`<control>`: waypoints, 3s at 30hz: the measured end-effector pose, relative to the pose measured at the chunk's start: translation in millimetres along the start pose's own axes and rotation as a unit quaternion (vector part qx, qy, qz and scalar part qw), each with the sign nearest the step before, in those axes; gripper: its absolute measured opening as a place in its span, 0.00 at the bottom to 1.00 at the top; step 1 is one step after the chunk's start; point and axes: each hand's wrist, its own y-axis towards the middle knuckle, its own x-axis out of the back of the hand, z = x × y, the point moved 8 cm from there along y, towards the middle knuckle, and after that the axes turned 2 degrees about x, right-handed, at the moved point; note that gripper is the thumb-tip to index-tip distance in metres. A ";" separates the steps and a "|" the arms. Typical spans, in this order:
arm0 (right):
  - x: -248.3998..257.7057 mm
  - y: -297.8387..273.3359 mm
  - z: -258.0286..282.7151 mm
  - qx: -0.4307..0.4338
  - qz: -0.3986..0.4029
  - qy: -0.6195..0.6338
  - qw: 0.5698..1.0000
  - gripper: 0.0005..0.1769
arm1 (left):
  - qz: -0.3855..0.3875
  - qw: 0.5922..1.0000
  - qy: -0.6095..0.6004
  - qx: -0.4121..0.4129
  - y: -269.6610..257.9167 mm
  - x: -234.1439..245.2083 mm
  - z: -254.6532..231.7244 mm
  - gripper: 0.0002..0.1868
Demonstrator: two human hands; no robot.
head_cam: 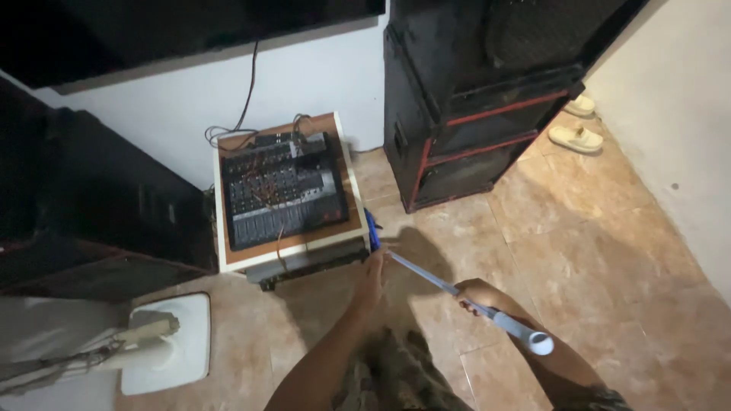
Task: Sweep the tiled floor using a brush/squeegee tool.
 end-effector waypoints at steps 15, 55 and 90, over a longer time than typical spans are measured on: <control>81.2 121.1 65.4 0.010 -0.031 -0.039 0.999 0.05 | -0.068 0.996 -0.048 -0.032 51.6 -32.0 -51.6 0.29; 2.0 76.4 -79.5 -0.053 -0.032 0.154 0.986 0.07 | -0.019 0.996 -0.057 -0.058 -59.4 -58.7 -27.5 0.26; -16.1 -34.0 -157.5 -0.037 0.018 0.105 0.994 0.12 | -0.063 0.994 -0.037 -0.085 -129.7 -92.5 43.4 0.24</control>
